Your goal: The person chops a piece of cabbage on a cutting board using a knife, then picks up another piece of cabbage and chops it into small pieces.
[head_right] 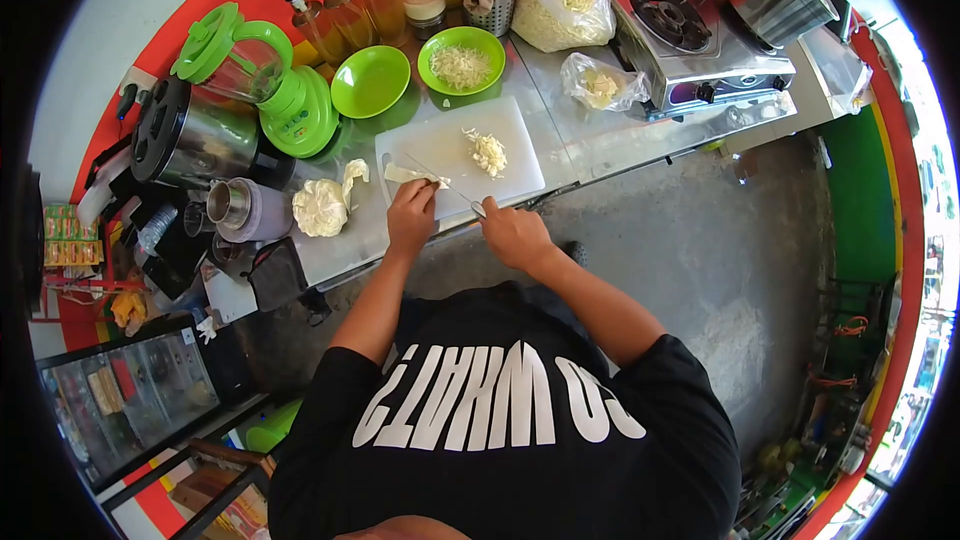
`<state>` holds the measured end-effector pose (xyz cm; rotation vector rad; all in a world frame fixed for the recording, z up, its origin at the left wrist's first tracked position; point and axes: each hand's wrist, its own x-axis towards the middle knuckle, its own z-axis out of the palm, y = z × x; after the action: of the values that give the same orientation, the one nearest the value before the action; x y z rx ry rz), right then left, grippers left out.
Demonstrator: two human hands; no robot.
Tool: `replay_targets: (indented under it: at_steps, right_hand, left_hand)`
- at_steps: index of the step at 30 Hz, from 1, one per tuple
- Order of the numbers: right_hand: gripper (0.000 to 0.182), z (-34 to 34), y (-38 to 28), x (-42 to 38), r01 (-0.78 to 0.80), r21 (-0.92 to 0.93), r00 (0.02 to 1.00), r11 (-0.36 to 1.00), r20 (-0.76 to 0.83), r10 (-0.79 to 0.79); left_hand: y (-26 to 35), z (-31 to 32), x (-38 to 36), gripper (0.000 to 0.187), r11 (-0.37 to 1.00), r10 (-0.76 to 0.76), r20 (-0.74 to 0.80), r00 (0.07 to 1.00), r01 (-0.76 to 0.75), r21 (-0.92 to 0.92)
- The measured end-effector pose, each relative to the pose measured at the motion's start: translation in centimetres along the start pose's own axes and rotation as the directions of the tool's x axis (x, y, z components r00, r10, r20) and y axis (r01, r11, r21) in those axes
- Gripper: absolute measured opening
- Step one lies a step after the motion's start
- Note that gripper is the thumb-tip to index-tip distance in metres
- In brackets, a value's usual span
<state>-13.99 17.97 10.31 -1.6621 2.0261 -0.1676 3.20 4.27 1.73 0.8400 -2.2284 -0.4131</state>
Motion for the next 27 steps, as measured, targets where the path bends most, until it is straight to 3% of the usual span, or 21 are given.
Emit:
replay_targets:
  at_steps: [6, 11, 21, 27]
  right_hand:
    - [0.021, 2.9, 1.1, 0.2, 0.055, -0.154, 0.995, 0.987, -0.075, -0.067]
    - [0.018, 3.9, 0.7, 1.8, 0.050, -0.261, 0.996, 0.964, -0.057, -0.067]
    - [0.015, 1.9, -0.1, 5.5, 0.087, -0.163, 0.995, 0.983, -0.030, -0.094]
    - [0.016, 2.8, -0.5, 3.7, -0.050, -0.112, 0.995, 0.993, 0.075, 0.058]
  left_hand:
    - [0.5, 0.7, 0.3, 0.013, 0.999, -0.002, -0.071, 0.997, 0.004, 0.034]
    - [0.4, 0.8, 0.2, 0.013, 0.999, -0.027, -0.020, 0.999, 0.028, 0.022]
    - [0.8, 0.7, 0.4, 0.009, 0.999, -0.007, -0.015, 1.000, 0.007, 0.053]
    - [0.6, 0.7, 0.5, 0.010, 0.996, 0.004, -0.012, 1.000, -0.003, 0.089]
